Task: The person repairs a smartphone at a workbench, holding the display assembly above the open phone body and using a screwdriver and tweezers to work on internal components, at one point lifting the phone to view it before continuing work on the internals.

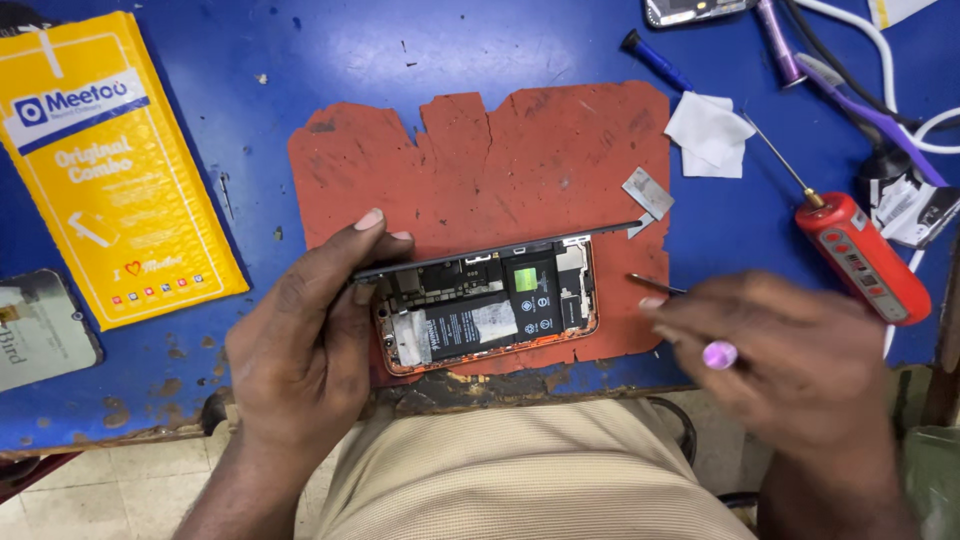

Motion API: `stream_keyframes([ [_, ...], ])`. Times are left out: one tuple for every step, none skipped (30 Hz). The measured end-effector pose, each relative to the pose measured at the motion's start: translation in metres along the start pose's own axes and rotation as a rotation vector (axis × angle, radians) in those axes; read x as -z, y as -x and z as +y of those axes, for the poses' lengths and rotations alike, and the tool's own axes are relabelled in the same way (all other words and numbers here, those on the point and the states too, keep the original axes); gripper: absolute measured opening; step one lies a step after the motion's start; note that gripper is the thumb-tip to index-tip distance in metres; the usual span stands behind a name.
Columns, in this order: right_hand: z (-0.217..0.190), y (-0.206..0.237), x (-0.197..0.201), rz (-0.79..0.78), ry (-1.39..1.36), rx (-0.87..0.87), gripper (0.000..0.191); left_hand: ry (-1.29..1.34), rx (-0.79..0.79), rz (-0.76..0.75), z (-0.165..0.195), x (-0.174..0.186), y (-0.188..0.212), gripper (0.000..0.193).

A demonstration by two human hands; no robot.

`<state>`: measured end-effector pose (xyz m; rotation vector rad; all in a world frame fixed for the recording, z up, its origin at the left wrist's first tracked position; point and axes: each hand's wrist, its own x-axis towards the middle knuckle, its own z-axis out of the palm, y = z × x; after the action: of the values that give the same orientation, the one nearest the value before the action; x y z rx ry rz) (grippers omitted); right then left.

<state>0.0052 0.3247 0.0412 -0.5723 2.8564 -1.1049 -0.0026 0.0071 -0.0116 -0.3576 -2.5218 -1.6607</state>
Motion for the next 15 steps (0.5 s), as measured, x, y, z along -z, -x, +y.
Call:
stream_keyframes([
  [0.001,0.002,-0.002,-0.031,0.005,0.010,0.023,0.006,-0.017,0.004,-0.001,-0.001,0.000,0.038],
  [0.001,0.004,-0.006,-0.062,0.008,0.022,0.027,0.011,-0.034,0.010,-0.002,-0.001,0.000,0.039],
  [0.001,0.005,-0.009,-0.093,0.010,0.037,0.032,0.004,-0.053,0.004,-0.002,0.000,0.000,0.040],
  [0.000,0.007,-0.013,-0.122,0.052,0.053,0.035,-0.006,-0.072,0.000,-0.003,0.001,-0.001,0.041],
  [0.000,0.008,-0.016,-0.152,0.091,0.071,0.038,-0.014,-0.083,-0.003,-0.003,0.002,-0.001,0.042],
  [-0.001,0.008,-0.020,-0.183,0.129,0.089,0.042,-0.022,-0.093,-0.006,-0.003,0.003,-0.001,0.043],
  [-0.001,0.009,-0.021,-0.195,0.135,0.094,0.043,-0.027,-0.096,-0.009,-0.004,0.004,-0.001,0.044],
  [-0.001,0.009,-0.021,-0.206,0.142,0.099,0.045,-0.029,-0.100,-0.013,-0.004,0.004,-0.001,0.047],
  [-0.001,0.009,-0.020,-0.217,0.152,0.104,0.047,-0.032,-0.104,-0.018,-0.004,0.005,-0.001,0.049],
  [-0.001,0.010,-0.018,-0.196,0.163,0.060,0.045,-0.032,-0.107,-0.022,-0.004,0.006,-0.001,0.052],
  [-0.001,0.010,-0.015,-0.176,0.175,0.016,0.043,-0.034,-0.108,-0.025,-0.004,0.006,-0.002,0.054],
  [-0.001,0.012,-0.015,-0.158,0.188,-0.029,0.040,-0.035,-0.108,-0.028,-0.004,0.006,-0.002,0.057],
  [-0.002,0.014,-0.015,-0.101,0.182,-0.071,0.036,-0.038,-0.105,-0.029,-0.004,0.006,-0.002,0.058],
  [-0.003,0.016,-0.016,-0.042,0.177,-0.113,0.031,-0.039,-0.104,-0.030,-0.004,0.005,-0.003,0.059],
  [-0.003,0.017,-0.016,-0.001,0.185,-0.135,0.027,-0.041,-0.115,-0.027,-0.004,0.006,-0.003,0.058],
])
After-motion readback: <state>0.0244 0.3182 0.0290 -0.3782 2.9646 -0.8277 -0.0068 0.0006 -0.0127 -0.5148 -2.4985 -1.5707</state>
